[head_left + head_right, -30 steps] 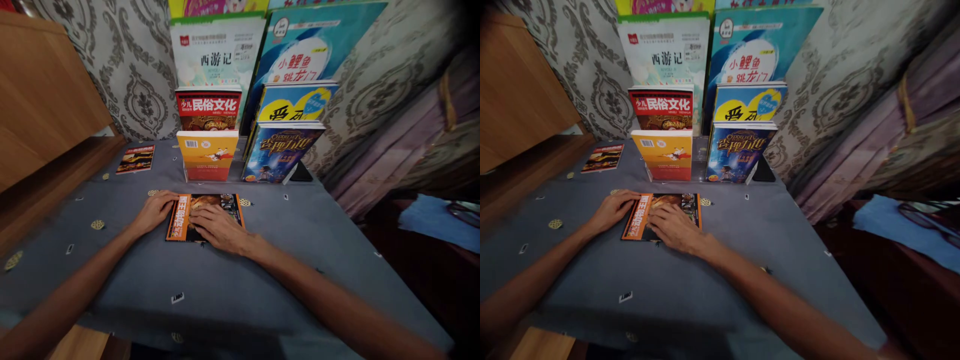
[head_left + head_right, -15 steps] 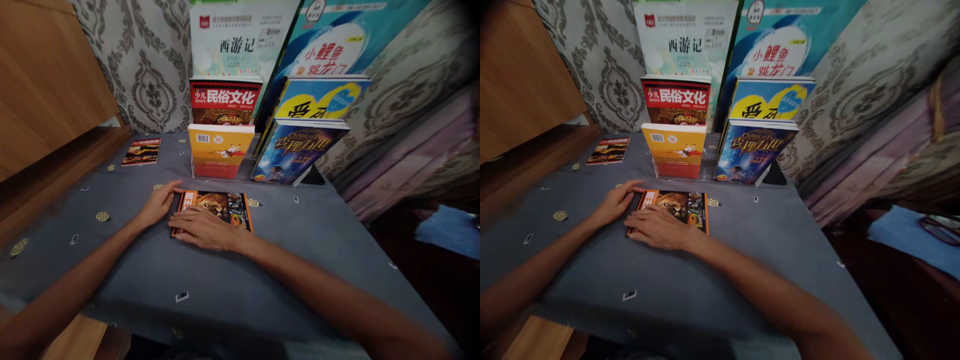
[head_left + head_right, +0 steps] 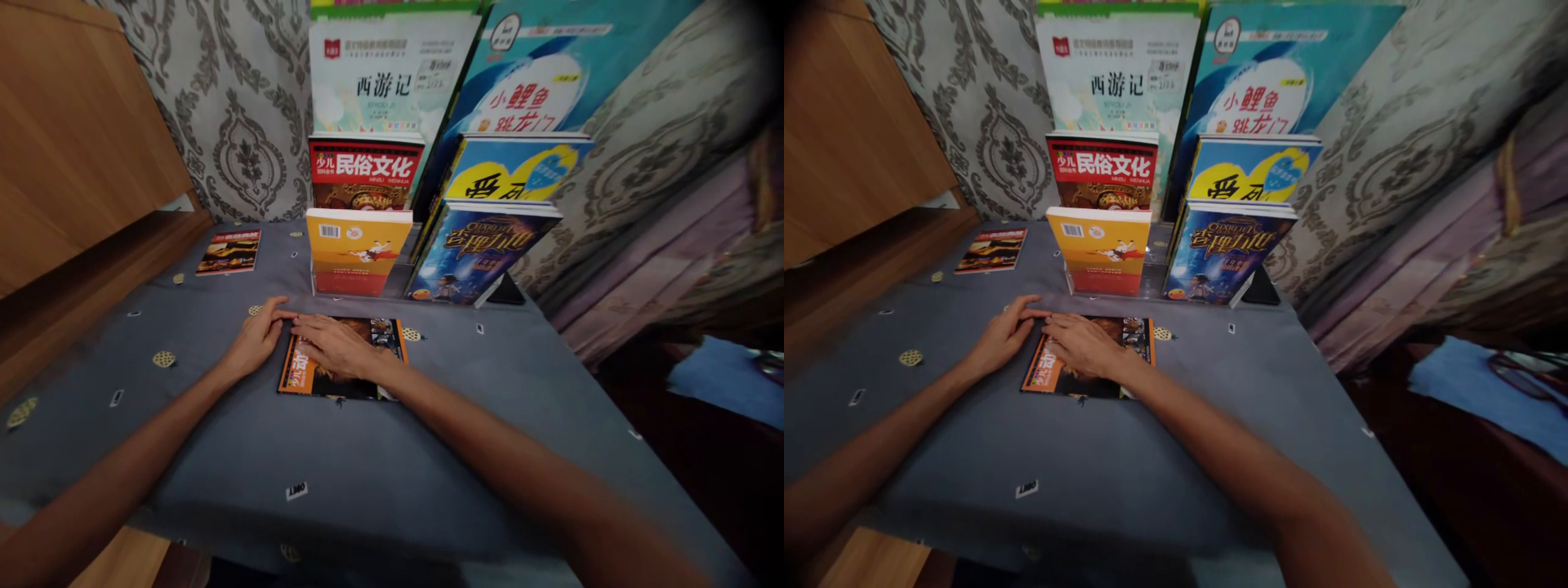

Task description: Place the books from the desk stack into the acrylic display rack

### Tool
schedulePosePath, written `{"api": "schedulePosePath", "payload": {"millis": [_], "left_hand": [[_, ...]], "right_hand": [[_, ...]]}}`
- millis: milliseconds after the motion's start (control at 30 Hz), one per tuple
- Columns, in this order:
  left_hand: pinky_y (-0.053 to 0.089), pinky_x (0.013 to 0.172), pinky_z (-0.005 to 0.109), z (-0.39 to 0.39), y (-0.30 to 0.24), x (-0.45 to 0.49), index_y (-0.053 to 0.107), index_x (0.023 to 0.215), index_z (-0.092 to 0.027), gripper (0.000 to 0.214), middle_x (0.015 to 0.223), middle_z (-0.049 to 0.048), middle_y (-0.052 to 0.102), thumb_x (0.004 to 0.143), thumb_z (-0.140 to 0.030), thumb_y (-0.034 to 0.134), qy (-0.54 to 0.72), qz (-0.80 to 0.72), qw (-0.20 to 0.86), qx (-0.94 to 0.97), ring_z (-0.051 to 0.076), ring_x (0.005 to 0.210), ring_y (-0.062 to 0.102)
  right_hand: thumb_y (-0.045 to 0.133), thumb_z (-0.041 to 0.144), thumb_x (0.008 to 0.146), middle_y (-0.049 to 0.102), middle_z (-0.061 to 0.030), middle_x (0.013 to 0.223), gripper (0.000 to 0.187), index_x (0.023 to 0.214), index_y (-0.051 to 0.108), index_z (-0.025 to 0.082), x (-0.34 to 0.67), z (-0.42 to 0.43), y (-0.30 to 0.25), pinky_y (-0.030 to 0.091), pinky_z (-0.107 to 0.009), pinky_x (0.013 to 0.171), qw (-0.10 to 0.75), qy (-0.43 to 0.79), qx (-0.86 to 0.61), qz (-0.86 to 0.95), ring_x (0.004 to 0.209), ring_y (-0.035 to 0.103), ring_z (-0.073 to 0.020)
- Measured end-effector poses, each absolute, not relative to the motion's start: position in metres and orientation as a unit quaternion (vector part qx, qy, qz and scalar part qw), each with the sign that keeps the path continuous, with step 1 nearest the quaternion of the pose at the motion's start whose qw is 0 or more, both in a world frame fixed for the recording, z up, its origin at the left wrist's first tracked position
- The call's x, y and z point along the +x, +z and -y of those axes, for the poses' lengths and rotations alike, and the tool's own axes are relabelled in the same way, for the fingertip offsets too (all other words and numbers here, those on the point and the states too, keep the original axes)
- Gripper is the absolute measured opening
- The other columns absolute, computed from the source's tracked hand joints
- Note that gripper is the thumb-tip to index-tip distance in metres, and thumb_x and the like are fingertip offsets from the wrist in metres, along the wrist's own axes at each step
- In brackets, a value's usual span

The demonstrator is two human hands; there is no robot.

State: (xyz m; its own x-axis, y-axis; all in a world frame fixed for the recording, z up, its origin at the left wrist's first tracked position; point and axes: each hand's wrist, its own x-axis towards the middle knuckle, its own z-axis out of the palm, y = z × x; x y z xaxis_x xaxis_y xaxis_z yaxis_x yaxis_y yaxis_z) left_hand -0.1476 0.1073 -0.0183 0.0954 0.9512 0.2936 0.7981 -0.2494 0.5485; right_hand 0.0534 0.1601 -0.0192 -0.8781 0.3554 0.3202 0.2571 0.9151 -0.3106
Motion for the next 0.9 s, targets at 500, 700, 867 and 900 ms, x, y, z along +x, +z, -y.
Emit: {"api": "schedulePosePath", "payload": {"millis": [500,700,867,900], "left_hand": [[0.048,0.101,0.042,-0.104,-0.019,-0.146,0.046,0.135,-0.017,0.043,0.124,0.0086,0.071,0.094,-0.027,0.035,0.266,-0.607,0.107,0.741,0.024,0.110,0.066],[0.048,0.101,0.042,-0.103,-0.018,-0.144,0.046,0.133,-0.018,0.041,0.123,0.0063,0.073,0.094,-0.027,0.035,0.275,-0.599,0.110,0.744,0.024,0.113,0.064],[0.047,0.102,0.042,-0.101,-0.017,-0.143,0.046,0.132,-0.017,0.041,0.124,0.0075,0.072,0.094,-0.027,0.035,0.267,-0.606,0.100,0.743,0.024,0.114,0.063],[0.047,0.102,0.042,-0.101,-0.017,-0.143,0.047,0.132,-0.017,0.041,0.124,0.0074,0.072,0.094,-0.026,0.035,0.263,-0.606,0.096,0.744,0.024,0.115,0.063]], "right_hand": [[0.048,0.026,0.101,0.055,-0.0143,0.148,0.037,0.136,0.058,0.018,0.113,-0.159,-0.022,0.039,-0.050,0.117,0.190,0.177,-0.262,0.930,0.143,0.045,-0.0249],[0.046,0.028,0.101,0.055,-0.0129,0.148,0.038,0.137,0.058,0.019,0.162,-0.160,-0.022,0.039,-0.053,0.117,0.204,0.201,-0.302,0.909,0.142,0.046,-0.0250],[0.040,0.029,0.102,0.056,-0.0098,0.147,0.039,0.137,0.058,0.022,0.197,-0.158,-0.027,0.038,-0.053,0.118,0.237,0.217,-0.326,0.889,0.142,0.046,-0.0239],[0.040,0.028,0.102,0.057,-0.0087,0.147,0.039,0.137,0.058,0.024,0.201,-0.158,-0.028,0.038,-0.053,0.118,0.241,0.218,-0.331,0.886,0.142,0.047,-0.0237]]}}
